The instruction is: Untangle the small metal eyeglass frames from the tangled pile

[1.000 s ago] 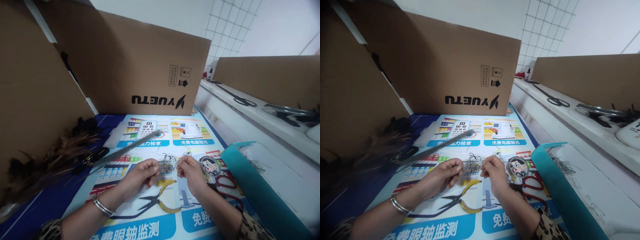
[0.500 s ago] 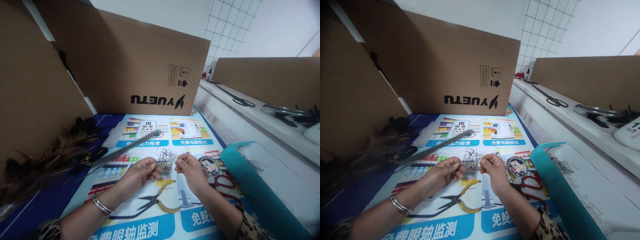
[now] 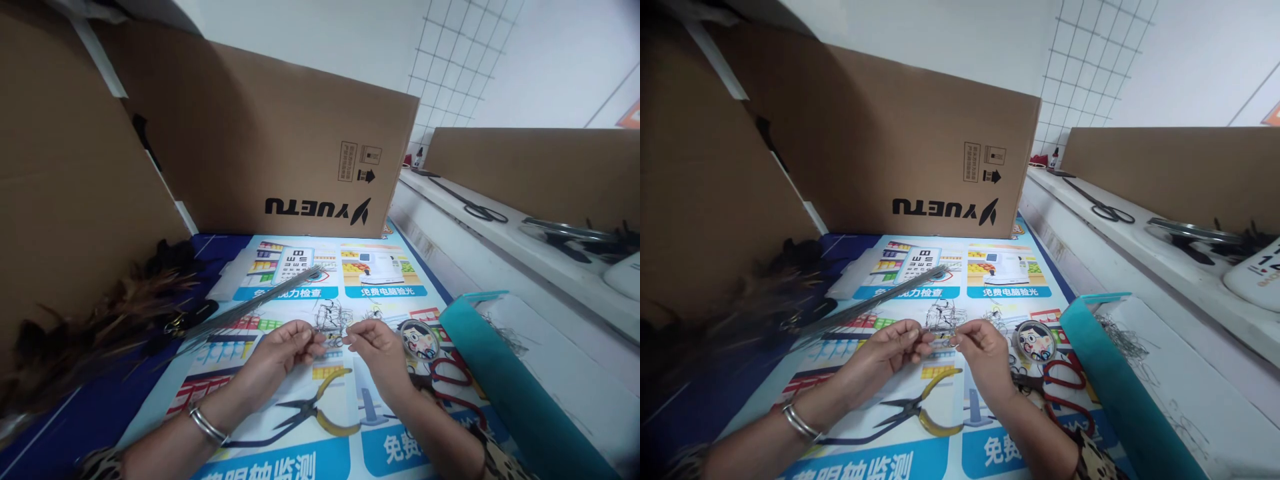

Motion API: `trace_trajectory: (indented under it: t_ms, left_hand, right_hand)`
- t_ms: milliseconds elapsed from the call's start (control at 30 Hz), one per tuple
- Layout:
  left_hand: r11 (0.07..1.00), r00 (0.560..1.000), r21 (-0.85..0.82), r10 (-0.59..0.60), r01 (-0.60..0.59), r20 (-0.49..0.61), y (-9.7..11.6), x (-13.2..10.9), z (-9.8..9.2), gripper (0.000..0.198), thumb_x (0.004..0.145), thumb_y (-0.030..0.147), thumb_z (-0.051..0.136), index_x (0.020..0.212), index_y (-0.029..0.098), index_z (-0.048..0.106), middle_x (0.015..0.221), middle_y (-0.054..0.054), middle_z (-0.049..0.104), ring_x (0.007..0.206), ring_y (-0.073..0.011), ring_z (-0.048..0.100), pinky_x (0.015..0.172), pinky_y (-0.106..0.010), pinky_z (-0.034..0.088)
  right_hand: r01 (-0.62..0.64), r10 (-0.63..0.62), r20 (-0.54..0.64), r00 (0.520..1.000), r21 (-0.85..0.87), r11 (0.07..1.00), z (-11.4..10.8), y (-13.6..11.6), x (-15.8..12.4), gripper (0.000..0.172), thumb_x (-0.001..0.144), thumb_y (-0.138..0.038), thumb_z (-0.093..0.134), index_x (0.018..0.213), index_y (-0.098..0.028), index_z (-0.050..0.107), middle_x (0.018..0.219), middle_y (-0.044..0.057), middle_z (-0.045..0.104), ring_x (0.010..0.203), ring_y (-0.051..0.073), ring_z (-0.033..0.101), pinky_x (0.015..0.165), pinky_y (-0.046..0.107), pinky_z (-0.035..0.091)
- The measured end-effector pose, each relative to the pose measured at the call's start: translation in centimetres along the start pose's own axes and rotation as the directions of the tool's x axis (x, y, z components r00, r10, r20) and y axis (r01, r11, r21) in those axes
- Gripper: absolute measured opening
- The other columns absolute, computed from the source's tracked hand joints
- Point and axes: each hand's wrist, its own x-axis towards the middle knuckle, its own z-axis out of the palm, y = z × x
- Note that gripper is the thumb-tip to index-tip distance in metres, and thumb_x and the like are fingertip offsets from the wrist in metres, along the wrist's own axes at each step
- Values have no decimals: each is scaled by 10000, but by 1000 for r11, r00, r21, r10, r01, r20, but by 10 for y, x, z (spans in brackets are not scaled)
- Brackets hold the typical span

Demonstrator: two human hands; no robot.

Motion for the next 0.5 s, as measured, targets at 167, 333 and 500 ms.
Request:
trace_trajectory:
  t_ms: [167,333,500]
  left_hand:
    - [1000,1000,-27,3,-3,-5,-1,-4,6,127,834,252,568,828,125,561,967,-123,644,794,-152,608,671,-244,456]
    - [994,1000,-112,-12,11,-9,1,-5,8,93,827,220,577,831,131,550,969,-115,636,813,-160,617,672,-242,483]
    - [971,1000,-238,-8,6,-8,4,-4,5,52,829,177,570,829,143,530,925,-87,626,745,-126,611,620,-211,497]
  right_hand:
    - [253,-253,43,967,-324,912,0,-1,-7,64,770,-142,581,764,-186,627,795,30,655,779,170,606,728,299,467]
    - [327,-311,102,945,-332,885,0,4,-7,118,787,-115,533,783,-193,622,821,28,646,811,164,597,757,289,462]
    - [181,-205,-48,978,-302,936,-3,12,-2,47,790,-177,543,801,-193,585,764,14,594,717,150,563,662,266,455]
